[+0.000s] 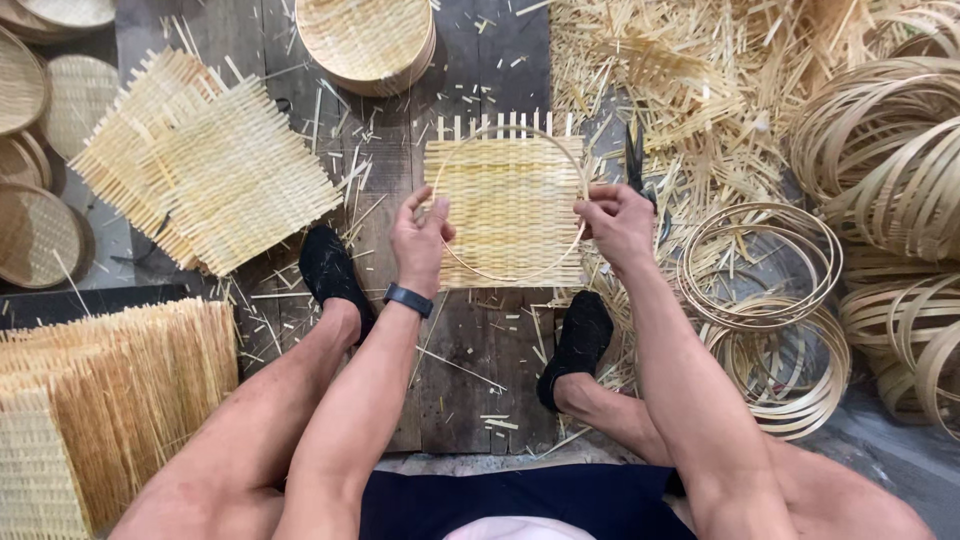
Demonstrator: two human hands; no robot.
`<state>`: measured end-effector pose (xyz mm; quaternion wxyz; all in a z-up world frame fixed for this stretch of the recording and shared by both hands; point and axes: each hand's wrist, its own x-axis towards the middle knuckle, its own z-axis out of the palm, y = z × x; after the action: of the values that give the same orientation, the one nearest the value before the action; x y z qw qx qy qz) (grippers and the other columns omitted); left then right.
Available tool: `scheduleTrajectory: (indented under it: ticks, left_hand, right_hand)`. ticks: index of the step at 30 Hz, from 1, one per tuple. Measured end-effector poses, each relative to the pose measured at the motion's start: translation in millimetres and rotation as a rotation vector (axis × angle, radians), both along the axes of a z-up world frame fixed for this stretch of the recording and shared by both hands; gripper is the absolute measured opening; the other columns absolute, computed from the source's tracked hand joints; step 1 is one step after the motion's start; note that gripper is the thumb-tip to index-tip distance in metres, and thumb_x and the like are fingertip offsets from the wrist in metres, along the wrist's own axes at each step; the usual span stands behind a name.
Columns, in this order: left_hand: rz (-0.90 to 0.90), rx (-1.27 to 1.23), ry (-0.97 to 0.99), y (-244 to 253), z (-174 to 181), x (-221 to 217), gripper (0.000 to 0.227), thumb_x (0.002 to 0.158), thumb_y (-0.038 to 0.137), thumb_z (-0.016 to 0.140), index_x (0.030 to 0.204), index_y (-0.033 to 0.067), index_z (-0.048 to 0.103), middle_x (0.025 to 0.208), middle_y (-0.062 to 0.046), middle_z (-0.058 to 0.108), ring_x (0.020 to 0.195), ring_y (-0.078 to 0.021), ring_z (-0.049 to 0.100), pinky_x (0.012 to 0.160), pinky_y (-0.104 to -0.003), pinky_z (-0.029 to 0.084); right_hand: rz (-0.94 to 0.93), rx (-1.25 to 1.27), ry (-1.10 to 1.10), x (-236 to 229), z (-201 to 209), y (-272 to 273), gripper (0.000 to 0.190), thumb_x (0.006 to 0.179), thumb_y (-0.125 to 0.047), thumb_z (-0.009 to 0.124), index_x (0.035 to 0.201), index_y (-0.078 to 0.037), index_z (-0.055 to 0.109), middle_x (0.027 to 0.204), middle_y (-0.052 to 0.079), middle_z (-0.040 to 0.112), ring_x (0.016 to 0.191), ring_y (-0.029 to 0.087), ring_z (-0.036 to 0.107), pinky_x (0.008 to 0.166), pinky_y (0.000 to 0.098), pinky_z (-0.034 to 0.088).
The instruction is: The person weaves bamboo strips into circular bowls using a wooden mold and shears. They place a bamboo mat over the mold, wrap it around, trim the excess, and stack the finished bowls.
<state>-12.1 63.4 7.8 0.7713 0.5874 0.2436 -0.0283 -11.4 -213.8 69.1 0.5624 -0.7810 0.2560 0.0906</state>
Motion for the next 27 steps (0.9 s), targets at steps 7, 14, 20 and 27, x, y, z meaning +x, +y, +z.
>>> scheduleTrajectory:
  ticks: [7, 14, 20, 27]
  left_hand:
    - [-0.256, 1.015, -0.11, 20, -52, -3, 0.021, 0.082, 0.027, 0.082, 0.099, 0.0143, 0.081, 0.088, -0.01, 0.075, 0.079, -0.0281, 0.071, 0.07, -0.04, 0.055]
    - [-0.278, 0.992, -0.05, 23, -56, 4, 0.022, 0.078, 0.03, 0.082, 0.095, 0.0176, 0.082, 0.089, -0.011, 0.076, 0.079, -0.0298, 0.072, 0.072, -0.04, 0.056]
    - [-0.303, 0.916, 0.106, 28, -57, 12, 0.02, 0.075, 0.03, 0.084, 0.092, 0.0183, 0.083, 0.085, -0.01, 0.077, 0.076, -0.0261, 0.074, 0.071, -0.037, 0.056]
    - [-0.281, 0.87, 0.221, 31, -62, 19, 0.021, 0.074, 0.026, 0.086, 0.092, 0.0158, 0.083, 0.085, -0.006, 0.079, 0.077, -0.0194, 0.076, 0.075, -0.033, 0.058]
  right_hand:
    - [0.031, -0.463, -0.035, 4, -60, 13, 0.021, 0.084, -0.014, 0.079, 0.104, -0.008, 0.08, 0.085, 0.008, 0.078, 0.075, 0.016, 0.072, 0.075, 0.0319, 0.058]
    - [0.041, -0.474, -0.162, -3, -95, 8, 0.028, 0.083, -0.018, 0.083, 0.108, -0.008, 0.08, 0.094, 0.011, 0.079, 0.081, 0.018, 0.075, 0.083, 0.0317, 0.058]
    - [0.066, -0.507, -0.132, -1, -93, 9, 0.022, 0.084, -0.017, 0.082, 0.105, -0.009, 0.081, 0.094, 0.011, 0.079, 0.082, 0.021, 0.076, 0.086, 0.0353, 0.058]
    - [0.04, -0.505, -0.056, 4, -86, 12, 0.018, 0.088, -0.025, 0.08, 0.1, -0.012, 0.081, 0.091, 0.009, 0.079, 0.08, 0.022, 0.075, 0.082, 0.0367, 0.058]
